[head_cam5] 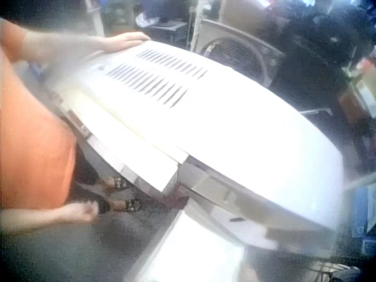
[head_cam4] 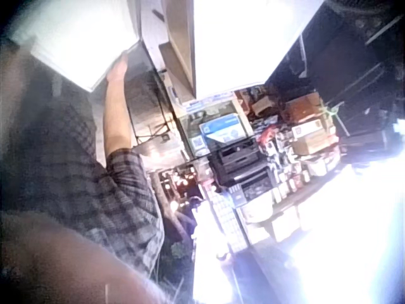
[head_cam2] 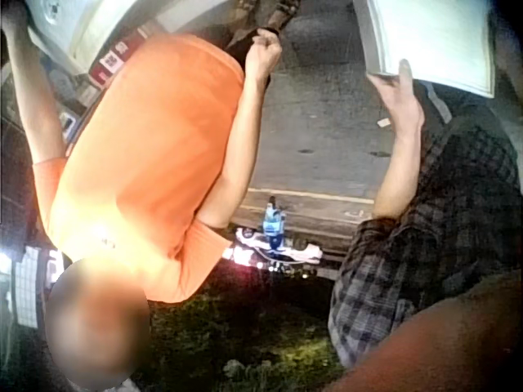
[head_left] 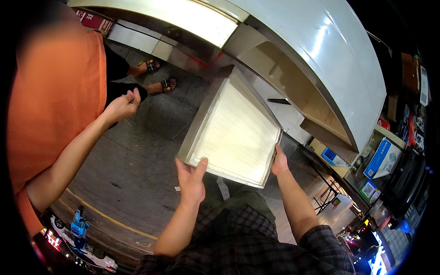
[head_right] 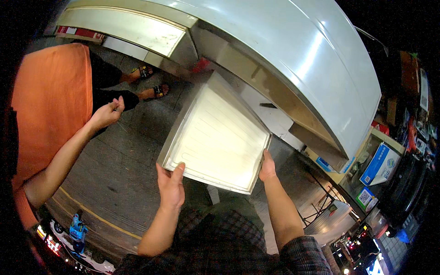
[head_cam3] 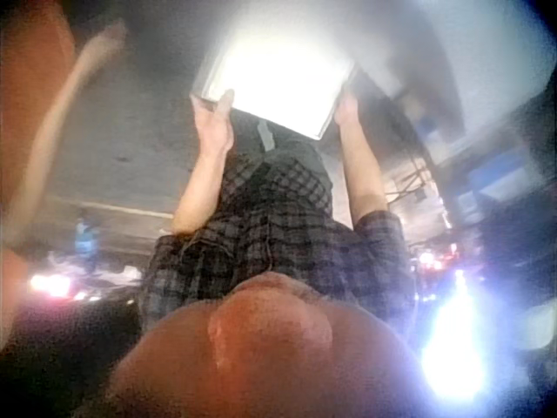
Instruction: The person assembles a white appliance, likely a refrigerator, with the help of a coworker. They remove the back panel, insert a drawer into the bottom compartment, and use a screwdriver to secure the drawer and the back panel. The person also handles a red panel and a white vented cover during the process.
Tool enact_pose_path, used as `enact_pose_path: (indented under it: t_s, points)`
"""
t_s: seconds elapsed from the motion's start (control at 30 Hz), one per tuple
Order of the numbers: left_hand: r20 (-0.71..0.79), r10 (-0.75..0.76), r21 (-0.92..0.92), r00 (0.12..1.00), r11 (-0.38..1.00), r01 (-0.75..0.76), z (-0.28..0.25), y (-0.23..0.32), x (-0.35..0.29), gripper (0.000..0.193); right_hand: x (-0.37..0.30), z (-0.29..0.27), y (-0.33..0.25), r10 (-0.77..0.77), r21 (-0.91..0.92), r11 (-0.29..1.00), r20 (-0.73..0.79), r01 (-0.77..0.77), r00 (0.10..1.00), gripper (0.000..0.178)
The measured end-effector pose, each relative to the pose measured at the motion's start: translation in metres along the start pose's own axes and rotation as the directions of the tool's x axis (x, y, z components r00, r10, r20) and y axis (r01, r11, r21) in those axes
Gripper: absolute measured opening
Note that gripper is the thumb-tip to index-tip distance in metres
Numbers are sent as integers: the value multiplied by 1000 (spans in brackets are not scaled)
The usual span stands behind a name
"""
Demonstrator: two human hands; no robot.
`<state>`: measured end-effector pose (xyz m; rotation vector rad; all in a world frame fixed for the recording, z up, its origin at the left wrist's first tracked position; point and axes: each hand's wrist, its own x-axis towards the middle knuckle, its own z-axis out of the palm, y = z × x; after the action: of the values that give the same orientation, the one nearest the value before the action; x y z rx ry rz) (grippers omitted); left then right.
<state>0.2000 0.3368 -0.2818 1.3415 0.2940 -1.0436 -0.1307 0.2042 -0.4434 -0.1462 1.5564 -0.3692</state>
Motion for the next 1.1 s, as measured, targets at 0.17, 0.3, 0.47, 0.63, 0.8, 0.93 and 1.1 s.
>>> enact_pose_path:
  t_s: [0.17,0.3,0.47,0.63,0.8,0.93,1.1]
  points:
    - [-5,2,-7,1000,1000,-2,-3,1,11,55,5,0,0,32,9,999,-9,-32,999,54]
    - [7,-18,-40,1000,999,18,-9,4,22,55,9,1,0,18,19,1000,2,-18,1000,54]
    - [-11,-8,2,1000,1000,8,-13,4,29,55,2,7,-2,-6,29,1000,3,6,1000,54]
    - [-56,-61,61,997,996,64,-13,11,26,57,8,2,6,-18,1,1000,-78,18,997,61]
    - [-11,-91,60,996,994,92,-37,8,38,59,-22,15,-3,-102,-92,991,-66,96,993,66]
    - [-57,-228,-40,972,973,226,-74,-4,50,56,-66,15,-33,3,-124,992,164,18,986,67]
    - [-64,-447,-177,892,885,431,-136,-25,47,58,-128,40,-51,-409,-473,769,152,430,900,91]
